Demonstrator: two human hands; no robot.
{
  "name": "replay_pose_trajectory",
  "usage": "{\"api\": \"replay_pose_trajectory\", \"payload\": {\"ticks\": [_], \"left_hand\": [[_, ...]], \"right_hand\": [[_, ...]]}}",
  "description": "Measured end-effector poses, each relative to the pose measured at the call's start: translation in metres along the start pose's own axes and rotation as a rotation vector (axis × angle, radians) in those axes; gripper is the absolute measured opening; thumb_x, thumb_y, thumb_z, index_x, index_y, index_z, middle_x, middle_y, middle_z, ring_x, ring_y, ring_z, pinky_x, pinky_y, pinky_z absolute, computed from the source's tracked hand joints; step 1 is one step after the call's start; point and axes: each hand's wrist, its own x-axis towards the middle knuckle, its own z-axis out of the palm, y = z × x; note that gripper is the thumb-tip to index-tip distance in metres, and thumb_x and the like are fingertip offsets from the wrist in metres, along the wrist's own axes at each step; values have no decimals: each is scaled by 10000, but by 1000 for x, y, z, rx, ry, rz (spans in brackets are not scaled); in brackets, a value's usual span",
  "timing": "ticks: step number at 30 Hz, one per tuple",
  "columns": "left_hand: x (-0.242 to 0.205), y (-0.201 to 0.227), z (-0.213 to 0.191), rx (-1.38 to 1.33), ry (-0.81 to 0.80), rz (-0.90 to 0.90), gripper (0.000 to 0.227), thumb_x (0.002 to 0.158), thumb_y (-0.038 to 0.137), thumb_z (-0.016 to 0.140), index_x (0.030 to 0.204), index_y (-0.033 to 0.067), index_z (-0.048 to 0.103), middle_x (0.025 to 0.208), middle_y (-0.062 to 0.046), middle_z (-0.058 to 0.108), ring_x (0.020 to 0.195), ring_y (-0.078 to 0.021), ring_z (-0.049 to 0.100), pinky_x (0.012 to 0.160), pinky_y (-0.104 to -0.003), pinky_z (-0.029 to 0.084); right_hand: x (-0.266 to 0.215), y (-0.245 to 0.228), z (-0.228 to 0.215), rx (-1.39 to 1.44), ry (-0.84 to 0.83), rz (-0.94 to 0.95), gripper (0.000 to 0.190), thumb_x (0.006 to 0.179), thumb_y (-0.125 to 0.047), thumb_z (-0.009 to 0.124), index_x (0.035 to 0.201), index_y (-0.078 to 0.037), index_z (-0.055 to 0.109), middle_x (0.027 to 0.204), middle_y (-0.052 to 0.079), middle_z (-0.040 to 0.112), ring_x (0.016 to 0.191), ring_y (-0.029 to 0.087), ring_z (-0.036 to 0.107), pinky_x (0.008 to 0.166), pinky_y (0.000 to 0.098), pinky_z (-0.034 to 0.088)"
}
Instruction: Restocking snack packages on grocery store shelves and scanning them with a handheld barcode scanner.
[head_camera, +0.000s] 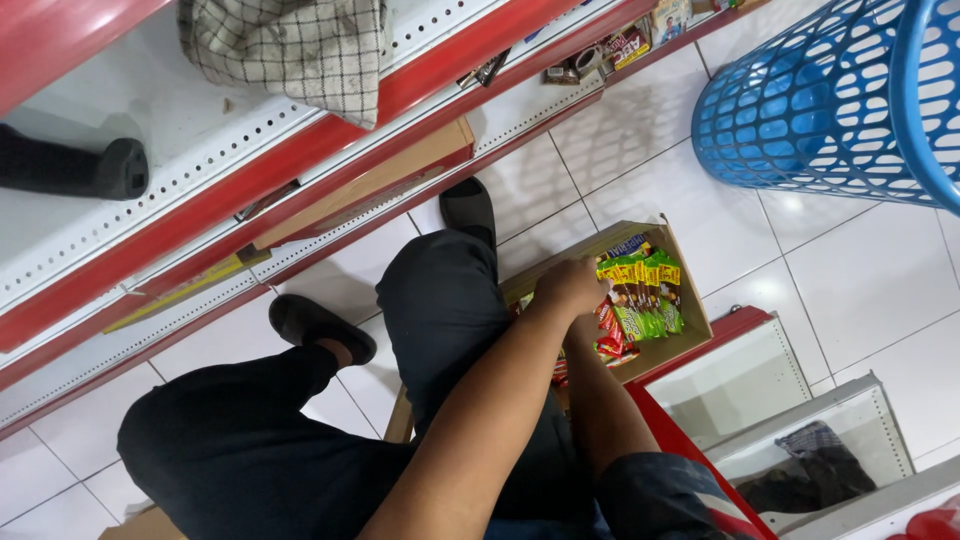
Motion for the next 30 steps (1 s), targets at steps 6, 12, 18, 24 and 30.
{"api": "replay_pose_trajectory", "payload": {"ticks": [6,12,18,24,30], "left_hand": [[-22,13,-23,-25,-8,-10,563,928,464,637,1358,103,605,1295,-180,682,1217,-361,645,1013,-500,524],[-69,34,-67,-7,110,27,472,947,427,623,1288,101,626,1238,-154,683,1174,-353,636,954,-537,528],[-89,11,-61,-489,593,338,382,947,316,672,1248,81,665,1253,-161,698,1192,-355,665,1040,-463,538],[-165,-27,-119,-804,875,614,752,944,362,741,1476,-36,390,1430,-243,502,1308,-371,557,1044,-461,505],[-252,-140,-161,-1508,334,568,646,1006,460,608,1462,26,463,1226,-136,621,1117,-365,666,956,-490,555]], "right_hand": [[0,28,9,-22,-15,-21,474,971,-435,580,1309,-107,632,1133,257,724,1062,443,698,894,550,553],[26,61,13,-53,18,-90,453,977,-425,579,1278,-96,659,1093,252,751,1034,439,717,882,541,563],[-37,13,-137,114,273,-221,372,884,-376,780,1070,-59,726,923,181,772,855,343,745,774,451,567],[-174,-141,-244,945,98,-479,219,963,-201,728,1060,-9,688,859,56,703,700,117,639,598,277,508],[-213,-279,-226,354,331,-1233,176,1015,-203,733,931,-49,727,845,119,733,816,232,703,775,369,541]]}}
